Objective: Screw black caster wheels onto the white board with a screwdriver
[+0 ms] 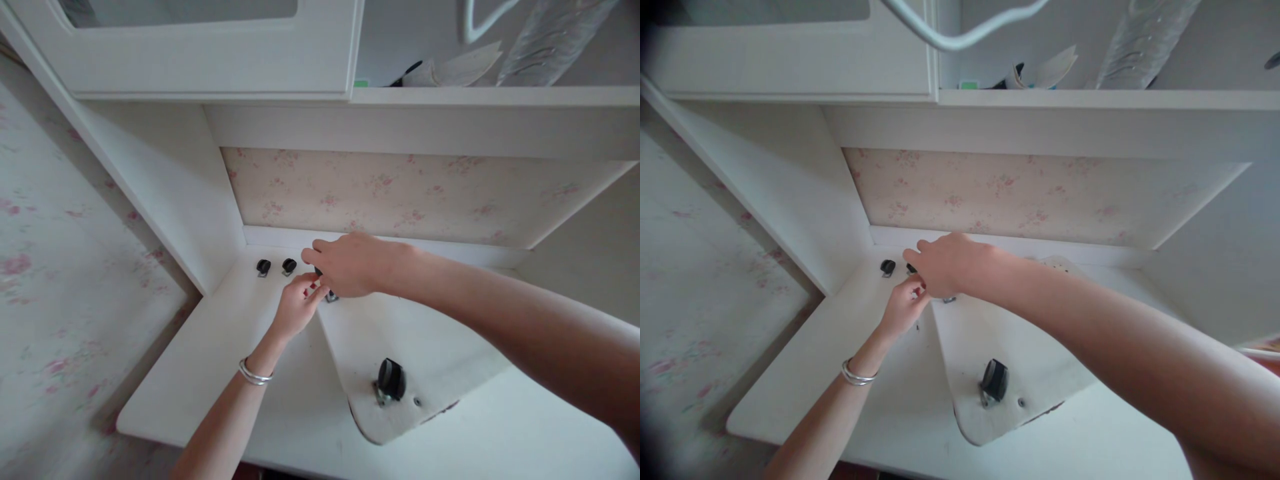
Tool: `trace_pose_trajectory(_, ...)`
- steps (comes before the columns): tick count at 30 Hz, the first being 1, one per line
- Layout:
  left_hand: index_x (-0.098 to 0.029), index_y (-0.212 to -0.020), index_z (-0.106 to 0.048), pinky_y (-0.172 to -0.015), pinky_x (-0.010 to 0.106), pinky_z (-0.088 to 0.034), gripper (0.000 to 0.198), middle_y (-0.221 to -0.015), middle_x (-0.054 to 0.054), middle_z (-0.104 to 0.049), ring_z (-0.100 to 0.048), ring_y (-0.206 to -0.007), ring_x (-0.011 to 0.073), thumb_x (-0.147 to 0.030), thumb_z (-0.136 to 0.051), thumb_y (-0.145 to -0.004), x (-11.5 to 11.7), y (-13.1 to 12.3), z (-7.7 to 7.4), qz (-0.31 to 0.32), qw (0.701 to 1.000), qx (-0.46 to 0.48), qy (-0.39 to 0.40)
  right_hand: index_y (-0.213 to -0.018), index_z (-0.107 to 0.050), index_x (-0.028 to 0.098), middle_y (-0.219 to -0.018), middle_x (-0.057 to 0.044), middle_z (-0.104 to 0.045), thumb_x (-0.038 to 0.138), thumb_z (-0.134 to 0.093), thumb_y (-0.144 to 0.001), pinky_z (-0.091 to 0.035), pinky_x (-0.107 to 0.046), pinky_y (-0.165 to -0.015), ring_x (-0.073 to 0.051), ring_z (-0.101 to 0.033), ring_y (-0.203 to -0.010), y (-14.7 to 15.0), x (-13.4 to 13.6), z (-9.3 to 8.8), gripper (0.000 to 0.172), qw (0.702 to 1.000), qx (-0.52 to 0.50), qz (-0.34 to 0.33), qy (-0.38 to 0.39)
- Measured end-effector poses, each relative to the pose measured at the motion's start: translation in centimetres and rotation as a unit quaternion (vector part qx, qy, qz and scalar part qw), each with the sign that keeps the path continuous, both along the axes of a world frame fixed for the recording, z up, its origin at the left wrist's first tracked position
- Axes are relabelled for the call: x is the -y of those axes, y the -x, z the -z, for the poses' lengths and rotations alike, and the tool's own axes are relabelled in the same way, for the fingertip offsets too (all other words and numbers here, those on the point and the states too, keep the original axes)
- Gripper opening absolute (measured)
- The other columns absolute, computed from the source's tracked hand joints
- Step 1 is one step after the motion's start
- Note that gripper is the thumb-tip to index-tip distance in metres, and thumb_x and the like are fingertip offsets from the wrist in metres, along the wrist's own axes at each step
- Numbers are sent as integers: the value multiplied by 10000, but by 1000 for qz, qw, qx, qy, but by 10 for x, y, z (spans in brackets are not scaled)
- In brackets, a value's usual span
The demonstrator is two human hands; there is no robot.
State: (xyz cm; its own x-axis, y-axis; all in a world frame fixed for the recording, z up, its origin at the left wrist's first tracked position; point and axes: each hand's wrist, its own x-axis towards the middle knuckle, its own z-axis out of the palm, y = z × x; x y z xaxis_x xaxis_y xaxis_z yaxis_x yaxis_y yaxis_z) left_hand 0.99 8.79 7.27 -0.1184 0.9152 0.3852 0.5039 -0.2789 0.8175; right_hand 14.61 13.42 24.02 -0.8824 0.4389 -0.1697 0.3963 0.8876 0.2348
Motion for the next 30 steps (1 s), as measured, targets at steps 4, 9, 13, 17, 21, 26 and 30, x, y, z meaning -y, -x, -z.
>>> trace_pose_trajectory(4,-205,-1118,-645,-702,270,-475,395,-1162,88,-663,-614,-854,162,-486,-651,-840,16,1,41,-59,989,125,47,-1227,-542,196,-1098,-128,-660,293,-488,-932,-376,-331,-552,-249,-665,-816,-3,1,-1,315,999,20,-23,-20)
trace_pose_trajectory(9,-169,-1040,-691,-804,361,-515,420,-1068,117,-720,-674,-901,221,-513,-657,-802,40,-21,98,-81,875,433,202,-1194,-569,183,-1034,-121,-697,255,-513,-933,-392,-343,-574,-252,-674,-814,-5,3,-5,277,999,42,-20,-28)
trace_pose_trajectory(13,-165,-1035,-729,-888,386,-504,367,-1089,110,-737,-680,-967,244,-434,-703,-787,48,-40,100,41,823,525,214,-1175,-605,175,-982,-136,-717,327,-552,-925,-413,-351,-600,-273,-678,-836,-1,0,-3,297,998,52,-15,-44)
trace_pose_trajectory(17,-179,-1048,-740,-916,396,-502,327,-1093,83,-741,-674,-983,245,-372,-715,-785,48,-44,90,43,833,512,203,-1133,-652,135,-913,-170,-729,476,-519,-943,-435,-361,-610,-306,-690,-837,5,4,-2,413,997,44,-16,-64)
trace_pose_trajectory(21,-205,-1037,-747,-914,403,-511,287,-1061,54,-748,-678,-954,233,-360,-686,-804,44,-43,86,49,845,494,199,-973,-718,128,-866,-193,-732,568,-492,-934,-438,-351,-619,-310,-694,-828,10,13,-5,495,996,33,-7,-89)
trace_pose_trajectory(26,-198,-1062,-739,-886,411,-528,339,-1067,66,-743,-672,-959,244,-408,-673,-803,41,-44,81,46,862,465,199,-882,-736,141,-800,-189,-722,658,-376,-936,-425,-341,-622,-292,-685,-789,6,10,0,632,994,14,37,-101)
trace_pose_trajectory(30,-200,-1065,-732,-848,406,-540,345,-1045,77,-744,-679,-910,239,-439,-631,-837,42,-43,80,57,865,457,202,-881,-720,149,-741,-164,-704,653,-321,-951,-391,-334,-592,-282,-674,-729,-7,7,3,646,992,-13,56,-115)
